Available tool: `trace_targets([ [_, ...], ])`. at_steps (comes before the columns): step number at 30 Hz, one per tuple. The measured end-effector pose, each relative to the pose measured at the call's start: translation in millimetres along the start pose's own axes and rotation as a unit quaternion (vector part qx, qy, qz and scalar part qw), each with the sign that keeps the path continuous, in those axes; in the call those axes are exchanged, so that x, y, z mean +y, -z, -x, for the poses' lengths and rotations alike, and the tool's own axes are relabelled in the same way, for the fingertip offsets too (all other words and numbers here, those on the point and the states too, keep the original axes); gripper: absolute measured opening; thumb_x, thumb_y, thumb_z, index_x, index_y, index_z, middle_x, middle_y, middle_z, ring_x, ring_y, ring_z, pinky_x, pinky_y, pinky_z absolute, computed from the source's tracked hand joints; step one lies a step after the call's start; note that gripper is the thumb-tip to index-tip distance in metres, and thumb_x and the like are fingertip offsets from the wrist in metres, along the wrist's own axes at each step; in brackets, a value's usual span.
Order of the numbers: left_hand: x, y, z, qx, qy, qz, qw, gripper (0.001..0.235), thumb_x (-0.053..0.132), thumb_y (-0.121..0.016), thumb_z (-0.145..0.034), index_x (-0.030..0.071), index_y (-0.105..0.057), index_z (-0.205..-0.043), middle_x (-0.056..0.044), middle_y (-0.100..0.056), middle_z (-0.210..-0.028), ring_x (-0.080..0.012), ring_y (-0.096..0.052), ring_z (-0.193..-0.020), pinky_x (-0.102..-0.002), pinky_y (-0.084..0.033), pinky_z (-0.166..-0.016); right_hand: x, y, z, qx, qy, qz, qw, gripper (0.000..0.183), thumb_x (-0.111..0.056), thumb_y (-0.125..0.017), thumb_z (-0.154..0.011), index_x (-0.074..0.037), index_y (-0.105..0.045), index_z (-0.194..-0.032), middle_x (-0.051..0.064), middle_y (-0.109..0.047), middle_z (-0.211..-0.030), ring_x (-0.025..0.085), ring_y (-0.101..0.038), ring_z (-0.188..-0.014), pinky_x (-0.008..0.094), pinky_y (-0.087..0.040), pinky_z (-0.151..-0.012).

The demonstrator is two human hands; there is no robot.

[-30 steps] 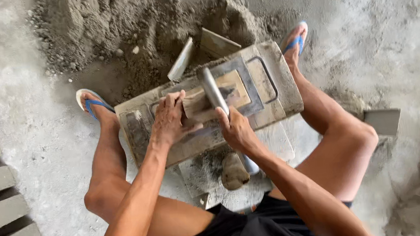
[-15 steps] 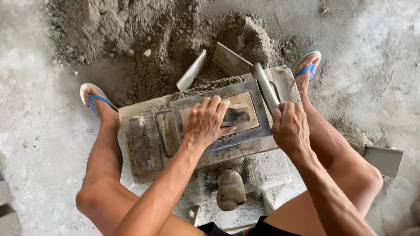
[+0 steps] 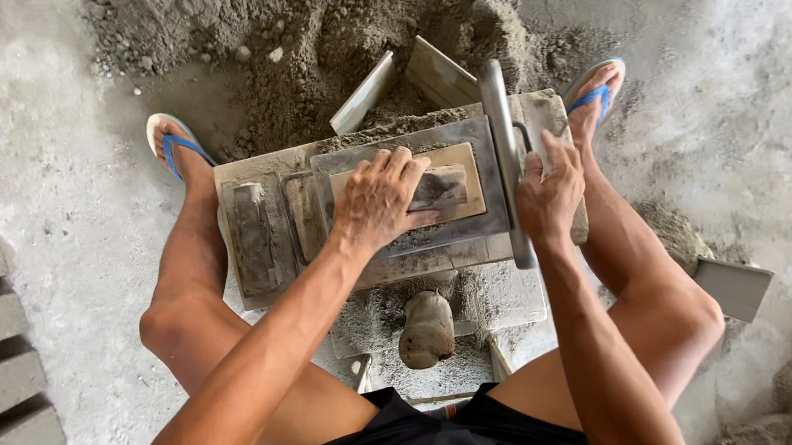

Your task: The person scoops wet concrete into a rectangular mold, levels the surface with a straight edge, and removes excess material. They then lift the mold, flip it over to release the formed brick onto a stack, and repeat the process.

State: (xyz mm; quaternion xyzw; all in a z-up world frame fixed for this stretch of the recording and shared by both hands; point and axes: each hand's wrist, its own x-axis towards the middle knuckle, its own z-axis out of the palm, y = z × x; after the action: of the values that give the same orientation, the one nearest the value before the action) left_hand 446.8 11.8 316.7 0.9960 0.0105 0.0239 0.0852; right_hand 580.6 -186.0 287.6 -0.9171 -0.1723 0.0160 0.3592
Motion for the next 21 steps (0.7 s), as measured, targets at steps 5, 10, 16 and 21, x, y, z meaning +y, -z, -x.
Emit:
trace_targets([
  [5,-12.5,-33.1,-8.3,0.024,-0.025,-0.004,0.999,0.058,0.066,-0.058,-0.072,0.014,-0.05,-0.096,-0.002,-0.044,-0.09,-0.0192,-0.055,-0.088,-0.031,-0.051,-0.065,-61.0,4.6,32.7,-0.062,0.146,-0.126,0.979,0.043,0.005,-0.044,-0.071,-0.003,-0.068,-0.106,0.015,-0.068,-0.092,0.029,-0.068,-0.079,0.04,-0.053,-0.072],
  [10,-13.6,0.0,7.6,0.084,-0.014,-0.002,0.996,0.055,0.061,-0.061,-0.07,0.014,-0.048,-0.095,-0.001,-0.042,-0.091,-0.0191,-0.051,-0.086,-0.03,-0.051,-0.065,-99.2,26.9,42.6,-0.055,0.165,-0.091,0.981,0.04,0.005,-0.042,-0.076,-0.003,-0.068,-0.106,0.015,-0.069,-0.088,0.03,-0.068,-0.08,0.043,-0.052,-0.072],
  [16,-44.4,134.7,104.6,0.071,0.109,-0.016,0.991,0.057,0.041,-0.076,-0.063,0.009,-0.056,-0.106,-0.009,-0.052,-0.102,-0.0285,-0.053,-0.095,-0.042,-0.051,-0.073,-230.2,-5.4,83.1,-0.078,0.239,-0.115,0.961,0.042,0.005,-0.043,-0.07,-0.007,-0.066,-0.104,0.014,-0.068,-0.087,0.035,-0.066,-0.085,0.047,-0.049,-0.078],
  [21,-127.6,112.4,265.4,0.092,0.284,-0.047,0.953,0.076,0.044,-0.077,-0.059,0.017,-0.052,-0.126,-0.006,-0.049,-0.107,-0.0314,-0.054,-0.1,-0.044,-0.05,-0.076,-305.6,-122.1,171.0,-0.164,0.312,-0.192,0.916,0.046,-0.003,-0.048,-0.068,-0.018,-0.063,-0.109,0.006,-0.064,-0.097,0.032,-0.065,-0.092,0.043,-0.052,-0.082],
])
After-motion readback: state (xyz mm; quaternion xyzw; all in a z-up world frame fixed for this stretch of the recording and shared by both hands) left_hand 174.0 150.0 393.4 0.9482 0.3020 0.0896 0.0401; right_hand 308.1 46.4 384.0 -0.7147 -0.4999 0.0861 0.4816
